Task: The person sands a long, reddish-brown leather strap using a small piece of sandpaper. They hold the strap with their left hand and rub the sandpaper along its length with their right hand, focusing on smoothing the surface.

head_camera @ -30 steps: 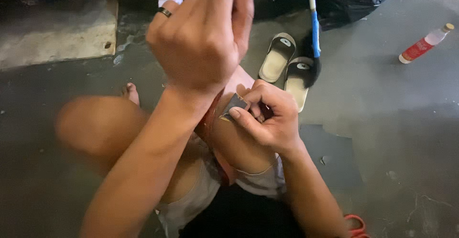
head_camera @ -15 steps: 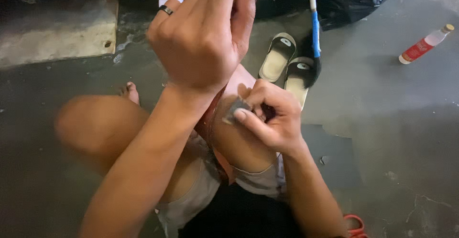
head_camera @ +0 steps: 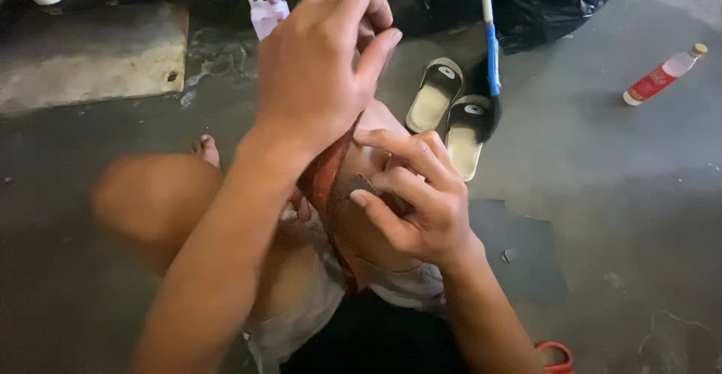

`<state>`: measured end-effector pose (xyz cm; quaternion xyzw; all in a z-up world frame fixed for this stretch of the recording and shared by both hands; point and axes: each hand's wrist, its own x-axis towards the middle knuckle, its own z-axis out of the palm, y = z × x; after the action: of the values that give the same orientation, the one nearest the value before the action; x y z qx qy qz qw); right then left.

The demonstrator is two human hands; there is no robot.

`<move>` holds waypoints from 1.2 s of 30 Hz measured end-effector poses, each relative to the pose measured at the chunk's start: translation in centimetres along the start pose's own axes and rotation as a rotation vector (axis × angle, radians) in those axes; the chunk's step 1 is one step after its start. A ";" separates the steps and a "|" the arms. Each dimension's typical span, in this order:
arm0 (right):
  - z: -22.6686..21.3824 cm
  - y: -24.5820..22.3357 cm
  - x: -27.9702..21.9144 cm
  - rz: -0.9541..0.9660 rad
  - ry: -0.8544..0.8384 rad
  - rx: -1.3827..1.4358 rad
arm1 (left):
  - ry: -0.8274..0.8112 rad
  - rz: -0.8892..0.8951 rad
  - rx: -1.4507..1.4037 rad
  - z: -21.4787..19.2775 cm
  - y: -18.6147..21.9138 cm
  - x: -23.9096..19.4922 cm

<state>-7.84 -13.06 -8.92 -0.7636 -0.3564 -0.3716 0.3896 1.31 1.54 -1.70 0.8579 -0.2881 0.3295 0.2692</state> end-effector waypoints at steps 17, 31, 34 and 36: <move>-1.2 2.3 -2.3 0.205 0.009 0.347 | -0.201 0.258 0.360 -2.4 2.9 -9.1; 0.6 5.9 -2.3 0.434 0.176 0.627 | -0.055 0.184 0.445 -0.9 2.5 -10.2; 0.8 6.1 -1.7 0.392 0.128 0.702 | -0.086 0.173 0.427 -1.0 2.4 -10.2; 1.2 6.4 -1.8 0.453 0.254 0.738 | -0.093 0.163 0.391 -0.9 2.3 -10.3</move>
<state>-2.99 -15.32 -13.07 -0.5808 -0.2384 -0.2156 0.7479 -6.98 3.81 -7.88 0.8818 -0.2992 0.3601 0.0565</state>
